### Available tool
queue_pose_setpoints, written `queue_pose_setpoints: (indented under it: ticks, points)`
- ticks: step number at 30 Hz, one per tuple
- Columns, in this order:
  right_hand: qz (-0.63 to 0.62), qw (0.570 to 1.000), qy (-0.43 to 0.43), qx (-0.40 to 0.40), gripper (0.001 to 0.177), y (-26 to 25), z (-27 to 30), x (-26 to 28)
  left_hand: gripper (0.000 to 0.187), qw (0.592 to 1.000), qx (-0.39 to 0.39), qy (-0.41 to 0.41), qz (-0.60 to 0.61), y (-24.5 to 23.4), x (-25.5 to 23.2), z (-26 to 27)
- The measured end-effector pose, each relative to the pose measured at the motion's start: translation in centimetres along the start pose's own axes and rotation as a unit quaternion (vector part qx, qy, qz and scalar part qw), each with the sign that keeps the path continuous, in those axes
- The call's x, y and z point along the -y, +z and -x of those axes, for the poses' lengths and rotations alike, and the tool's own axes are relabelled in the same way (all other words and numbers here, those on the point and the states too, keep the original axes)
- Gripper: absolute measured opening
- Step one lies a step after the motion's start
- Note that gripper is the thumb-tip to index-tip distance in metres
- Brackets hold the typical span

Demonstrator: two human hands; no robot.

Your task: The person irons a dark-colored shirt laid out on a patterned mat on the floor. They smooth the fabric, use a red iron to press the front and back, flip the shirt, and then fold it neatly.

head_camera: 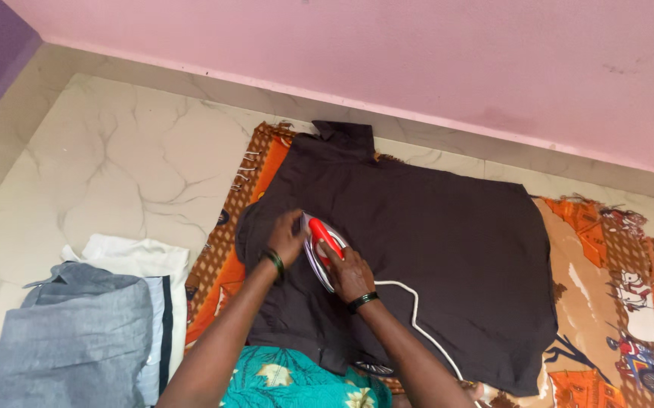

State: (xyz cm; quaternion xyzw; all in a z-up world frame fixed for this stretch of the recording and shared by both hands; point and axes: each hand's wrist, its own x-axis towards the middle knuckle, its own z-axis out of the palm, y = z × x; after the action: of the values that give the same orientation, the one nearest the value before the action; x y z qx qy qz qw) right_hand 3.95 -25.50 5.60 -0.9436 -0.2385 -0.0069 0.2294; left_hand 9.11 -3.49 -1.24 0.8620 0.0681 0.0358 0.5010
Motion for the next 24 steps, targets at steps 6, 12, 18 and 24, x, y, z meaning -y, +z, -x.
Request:
queue_pose_setpoints:
  ticks: [6,12,18,24]
  points:
    - [-0.034,0.999,-0.026,-0.008,0.073,0.1,-0.4,-0.8,0.159,0.761,0.404,-0.185,-0.473,-4.0,-5.2,12.3]
    - [-0.017,1.0,-0.002,-0.016,0.071,1.0,-3.0,-1.0,0.178,0.76,0.395,-0.19,-0.48,-4.2,-6.5,11.9]
    - [-0.014,0.998,0.025,-0.054,0.073,1.9,-5.1,-0.3,0.179,0.752,0.403,-0.198,-0.483,-4.1,-6.4,12.2]
    - [0.006,0.995,-0.067,-0.071,0.072,3.5,-7.4,0.8,0.178,0.75,0.409,-0.199,-0.48,-4.3,-6.4,11.8]
